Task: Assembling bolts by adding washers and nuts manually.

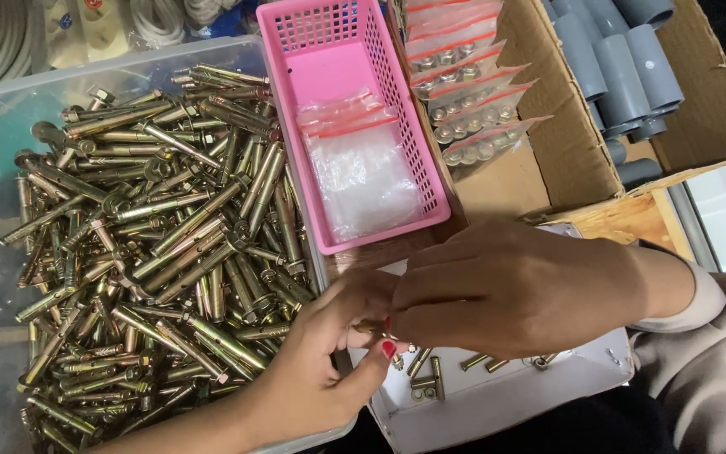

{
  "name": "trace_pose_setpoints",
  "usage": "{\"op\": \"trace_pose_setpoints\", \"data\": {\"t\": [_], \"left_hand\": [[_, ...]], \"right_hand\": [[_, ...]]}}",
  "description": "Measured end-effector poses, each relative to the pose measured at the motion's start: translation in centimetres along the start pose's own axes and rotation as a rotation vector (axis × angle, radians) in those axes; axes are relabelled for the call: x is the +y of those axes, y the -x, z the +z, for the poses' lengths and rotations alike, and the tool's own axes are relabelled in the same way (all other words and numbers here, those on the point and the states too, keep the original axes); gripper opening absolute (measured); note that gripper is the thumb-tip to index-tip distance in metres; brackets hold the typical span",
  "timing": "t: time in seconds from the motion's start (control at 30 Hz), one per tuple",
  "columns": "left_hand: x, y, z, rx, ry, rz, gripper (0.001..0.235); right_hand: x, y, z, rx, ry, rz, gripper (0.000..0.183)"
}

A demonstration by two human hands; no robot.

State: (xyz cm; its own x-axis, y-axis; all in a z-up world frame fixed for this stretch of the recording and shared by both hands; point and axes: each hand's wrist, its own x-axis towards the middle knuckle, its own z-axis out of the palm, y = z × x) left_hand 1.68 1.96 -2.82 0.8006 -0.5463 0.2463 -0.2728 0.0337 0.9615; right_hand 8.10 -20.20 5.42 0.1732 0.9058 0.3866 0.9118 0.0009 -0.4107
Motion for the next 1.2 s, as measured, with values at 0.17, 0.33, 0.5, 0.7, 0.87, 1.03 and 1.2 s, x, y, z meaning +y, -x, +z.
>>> {"op": "trace_pose_setpoints", "data": {"t": [0.17, 0.33, 0.5, 0.7, 0.87, 1.03, 1.2], "left_hand": [[0.5, -0.2, 0.1, 0.004, -0.077, -0.098, 0.03], [0.8, -0.4, -0.2, -0.04, -0.097, -0.124, 0.026], [0.6, -0.3, 0.0, -0.046, -0.018, -0.118, 0.046], [-0.4, 0.5, 0.1, -0.067, 0.164, -0.153, 0.053], [0.8, -0.6, -0.3, -0.141, -0.04, -0.077, 0.045], [1.2, -0.5, -0.2, -0.226, -0.186, -0.029, 0.042], [1.5, -0.6, 0.2, -0.131, -0.056, -0.088, 0.013]], "right_hand": [[-0.4, 1.3, -1.0, 0.011, -0.036, 0.088, 0.018], [-0.8, 1.8, -1.7, -0.002, -0.019, 0.133, 0.02], [-0.4, 1.7, -1.5, 0.018, -0.051, 0.09, 0.019], [-0.3, 0.6, -1.3, -0.011, -0.138, 0.056, 0.025], [-0.4, 0.6, -1.3, -0.017, -0.121, 0.038, 0.015], [-0.6, 0.8, -1.1, -0.075, -0.098, 0.041, 0.015], [-0.4, 0.2, -1.0, -0.009, -0.135, 0.041, 0.009]]}}
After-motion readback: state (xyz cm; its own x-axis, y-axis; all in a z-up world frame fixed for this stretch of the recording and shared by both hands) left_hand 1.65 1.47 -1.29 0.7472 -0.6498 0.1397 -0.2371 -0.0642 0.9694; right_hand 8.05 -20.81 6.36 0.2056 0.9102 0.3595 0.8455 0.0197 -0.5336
